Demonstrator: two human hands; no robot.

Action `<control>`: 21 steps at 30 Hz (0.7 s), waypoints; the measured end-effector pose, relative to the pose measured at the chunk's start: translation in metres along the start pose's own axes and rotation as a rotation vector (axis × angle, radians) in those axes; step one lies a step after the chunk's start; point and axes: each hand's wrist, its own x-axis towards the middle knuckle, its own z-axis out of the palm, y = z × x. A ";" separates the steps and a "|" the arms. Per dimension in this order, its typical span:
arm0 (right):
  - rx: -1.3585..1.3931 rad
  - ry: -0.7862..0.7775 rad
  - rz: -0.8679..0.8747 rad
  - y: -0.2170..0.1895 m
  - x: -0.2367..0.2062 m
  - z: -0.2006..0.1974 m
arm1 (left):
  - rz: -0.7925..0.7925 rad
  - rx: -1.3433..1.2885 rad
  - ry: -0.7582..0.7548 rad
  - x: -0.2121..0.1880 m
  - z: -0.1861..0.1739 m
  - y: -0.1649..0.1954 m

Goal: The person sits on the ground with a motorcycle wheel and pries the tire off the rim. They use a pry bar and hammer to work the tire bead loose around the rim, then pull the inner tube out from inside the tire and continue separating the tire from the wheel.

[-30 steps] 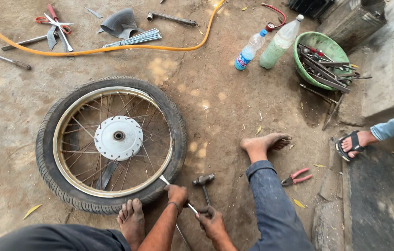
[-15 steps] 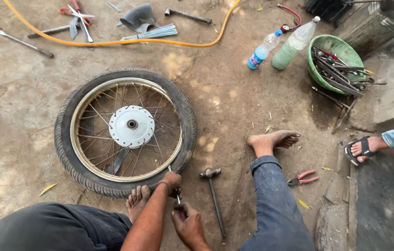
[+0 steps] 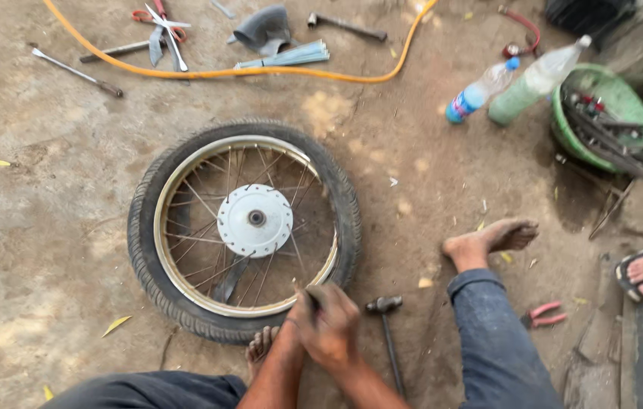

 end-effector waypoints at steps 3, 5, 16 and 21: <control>-0.055 -0.088 -0.194 -0.005 0.066 0.077 | 0.099 -0.109 0.056 0.001 -0.016 0.013; -0.081 -0.116 -0.162 -0.003 0.096 0.136 | 0.125 -0.136 0.066 0.000 -0.027 0.017; -0.089 -0.616 -0.150 0.011 -0.043 0.130 | 0.171 -0.244 0.115 -0.005 -0.072 0.000; 0.149 -0.639 -0.182 0.008 -0.053 0.060 | 0.238 -0.315 0.109 -0.010 -0.080 -0.002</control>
